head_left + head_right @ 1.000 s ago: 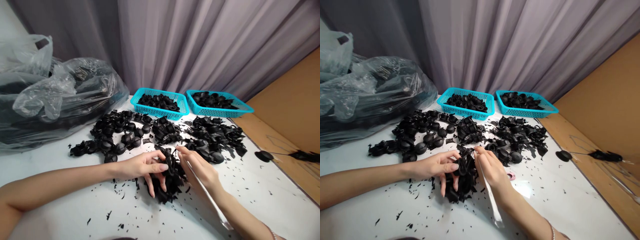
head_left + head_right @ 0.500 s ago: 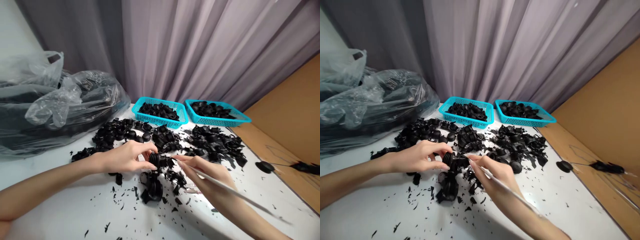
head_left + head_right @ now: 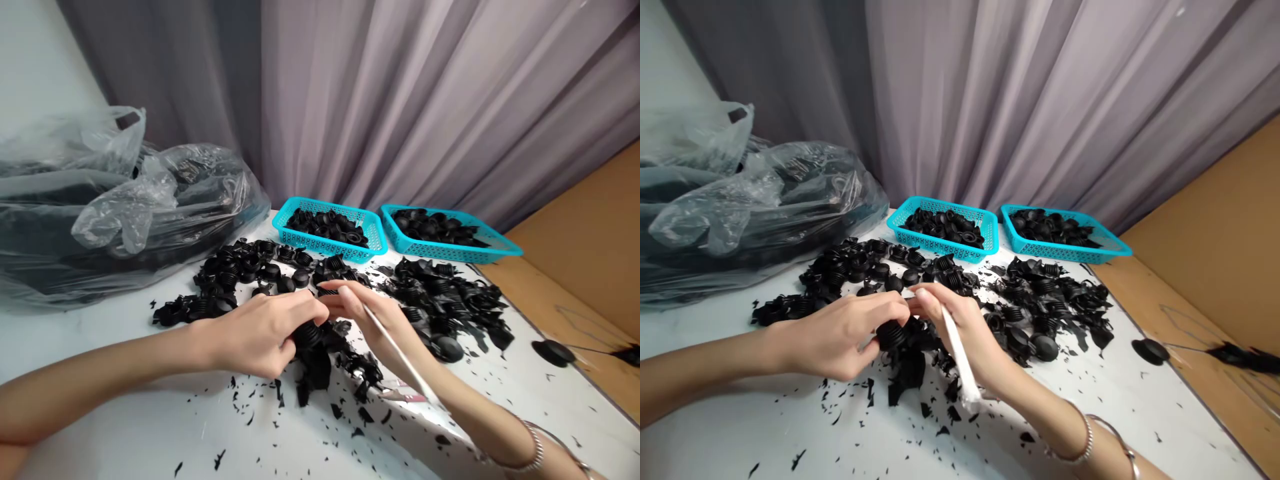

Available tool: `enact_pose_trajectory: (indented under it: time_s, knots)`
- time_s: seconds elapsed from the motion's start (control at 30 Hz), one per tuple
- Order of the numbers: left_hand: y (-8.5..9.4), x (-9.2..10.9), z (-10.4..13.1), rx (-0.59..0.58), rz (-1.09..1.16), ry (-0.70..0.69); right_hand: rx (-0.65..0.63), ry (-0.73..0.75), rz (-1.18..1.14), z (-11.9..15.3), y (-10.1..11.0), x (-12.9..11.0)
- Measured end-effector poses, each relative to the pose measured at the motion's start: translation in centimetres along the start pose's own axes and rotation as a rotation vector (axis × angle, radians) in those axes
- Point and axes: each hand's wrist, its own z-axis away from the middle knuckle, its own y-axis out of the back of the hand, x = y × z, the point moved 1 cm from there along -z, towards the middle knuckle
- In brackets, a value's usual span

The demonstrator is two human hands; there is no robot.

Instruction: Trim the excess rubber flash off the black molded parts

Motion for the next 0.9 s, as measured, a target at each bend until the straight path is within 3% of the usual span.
enact_pose_trajectory:
  time_s: [0.2,0.4,0.7,0.8,0.9]
  knots:
    - [-1.2,0.4,0.6,0.026,-0.17,-0.082,-0.055,-0.012,-0.039,-0.2,0.0,-0.5]
    - [-2.0,0.1,0.8,0.09,-0.037,0.001,-0.154,0.083,0.033,0.2,-0.6,-0.6]
    - [-2.2,0.4,0.6,0.157,-0.047,-0.089,-0.107,0.157,0.088,0.7,-1.5,-0.2]
    - [-1.5,0.7,0.6,0.143,0.056,-0.013,-0.098,0.154,0.081,0.6,-1.3,-0.2]
    - [0.0,0.8,0.4,0.0,0.192,0.148,-0.081,0.162,0.098,0.6,-0.8,-0.1]
